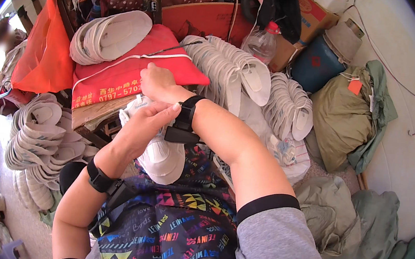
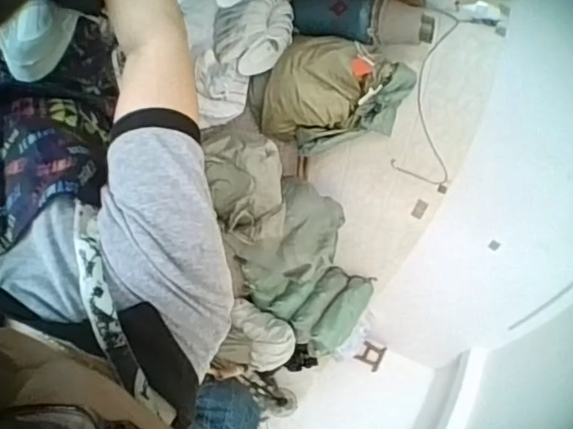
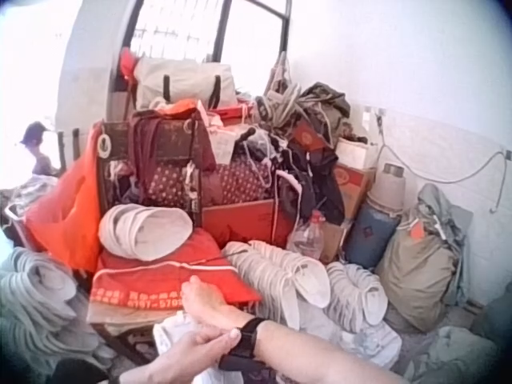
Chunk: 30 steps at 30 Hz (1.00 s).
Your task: The recorder is lacing a white sneaker in a shoe manufacturing workshop.
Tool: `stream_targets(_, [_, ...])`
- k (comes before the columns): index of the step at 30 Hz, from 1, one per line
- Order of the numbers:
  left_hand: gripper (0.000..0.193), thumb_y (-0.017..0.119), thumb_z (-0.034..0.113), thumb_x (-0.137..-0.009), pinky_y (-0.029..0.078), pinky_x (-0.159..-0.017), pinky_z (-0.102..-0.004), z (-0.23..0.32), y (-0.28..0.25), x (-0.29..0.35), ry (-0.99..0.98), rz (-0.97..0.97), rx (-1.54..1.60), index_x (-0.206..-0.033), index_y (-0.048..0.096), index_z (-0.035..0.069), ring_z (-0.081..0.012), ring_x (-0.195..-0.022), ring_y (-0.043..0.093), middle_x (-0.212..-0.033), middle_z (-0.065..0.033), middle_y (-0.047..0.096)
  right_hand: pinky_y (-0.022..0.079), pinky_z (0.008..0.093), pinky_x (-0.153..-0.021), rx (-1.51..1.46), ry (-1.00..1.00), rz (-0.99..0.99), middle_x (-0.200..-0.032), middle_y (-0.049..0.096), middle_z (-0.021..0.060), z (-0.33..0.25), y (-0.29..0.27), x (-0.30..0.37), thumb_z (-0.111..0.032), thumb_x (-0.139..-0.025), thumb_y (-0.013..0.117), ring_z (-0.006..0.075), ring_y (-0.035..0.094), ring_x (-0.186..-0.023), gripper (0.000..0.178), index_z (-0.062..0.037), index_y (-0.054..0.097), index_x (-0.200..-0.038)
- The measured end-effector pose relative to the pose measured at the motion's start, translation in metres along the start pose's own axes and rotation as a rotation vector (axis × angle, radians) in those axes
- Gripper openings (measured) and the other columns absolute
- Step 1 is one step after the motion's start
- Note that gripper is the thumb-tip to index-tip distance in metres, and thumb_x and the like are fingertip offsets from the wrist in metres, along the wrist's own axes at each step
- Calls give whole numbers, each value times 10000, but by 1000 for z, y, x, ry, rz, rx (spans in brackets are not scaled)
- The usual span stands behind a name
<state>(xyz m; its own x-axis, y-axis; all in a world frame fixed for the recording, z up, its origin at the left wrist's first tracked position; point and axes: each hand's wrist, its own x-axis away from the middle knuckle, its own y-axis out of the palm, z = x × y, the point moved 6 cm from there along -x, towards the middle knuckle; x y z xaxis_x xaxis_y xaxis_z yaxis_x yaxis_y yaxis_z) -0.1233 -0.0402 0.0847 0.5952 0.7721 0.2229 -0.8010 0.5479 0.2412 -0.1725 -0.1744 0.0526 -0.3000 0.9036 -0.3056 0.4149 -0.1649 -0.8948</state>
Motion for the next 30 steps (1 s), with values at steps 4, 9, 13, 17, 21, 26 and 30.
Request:
stream_targets(4, [297,678,273,-918,444,-847,-269,1,-10,-4,-37,93,-87,-1035,671,1,-95,-913,574,-990,-26,669,510,460,-715,266,-173,-60,-989,619,183,-22,-4,2,-168,-799,596,321,671,-872,188,-31,692,-885])
stream_targets(9, [250,700,263,-894,424,-772,-270,0,-26,-6,-12,38,331,-997,682,37,-106,-855,548,-935,-17,674,500,416,-702,477,-160,-166,-1014,628,181,-32,-13,1,-219,-802,611,295,682,-864,238,-62,727,-939])
stream_targets(13, [199,687,249,-904,419,-764,-273,-16,-44,-9,-9,50,391,-987,690,68,-88,-829,542,-905,0,680,503,417,-692,346,82,-242,-1017,671,204,-13,-11,10,-246,-817,618,280,688,-853,275,-70,742,-988])
stream_targets(17, [188,680,259,-913,408,-820,-266,-16,-19,-1,61,-62,248,-989,688,88,-80,-887,543,-944,8,670,502,348,-613,-445,449,-156,-812,685,163,29,-9,7,-229,-879,581,214,659,-719,243,-24,711,-898])
stream_targets(21, [248,642,311,-950,385,-867,-255,-13,1,-1,78,-111,108,-977,677,68,-65,-909,516,-955,50,583,470,316,-522,-1448,801,-16,-655,563,24,31,-12,3,-235,-933,584,120,490,-490,236,-39,632,-811])
stream_targets(26, [331,586,333,-987,377,-908,-270,3,-2,-9,156,-164,-208,-1031,660,13,-94,-987,484,-1029,17,486,465,292,-550,-2095,903,189,-693,554,-10,37,-14,1,-219,-978,519,84,456,-483,208,-55,596,-875])
stream_targets(30, [345,569,341,-995,386,-928,-272,8,-11,-17,216,-188,-369,-1072,650,15,-101,-1006,488,-1032,9,490,460,299,-549,-1902,921,322,-708,543,-6,49,-6,14,-226,-963,514,86,443,-520,198,-66,594,-878])
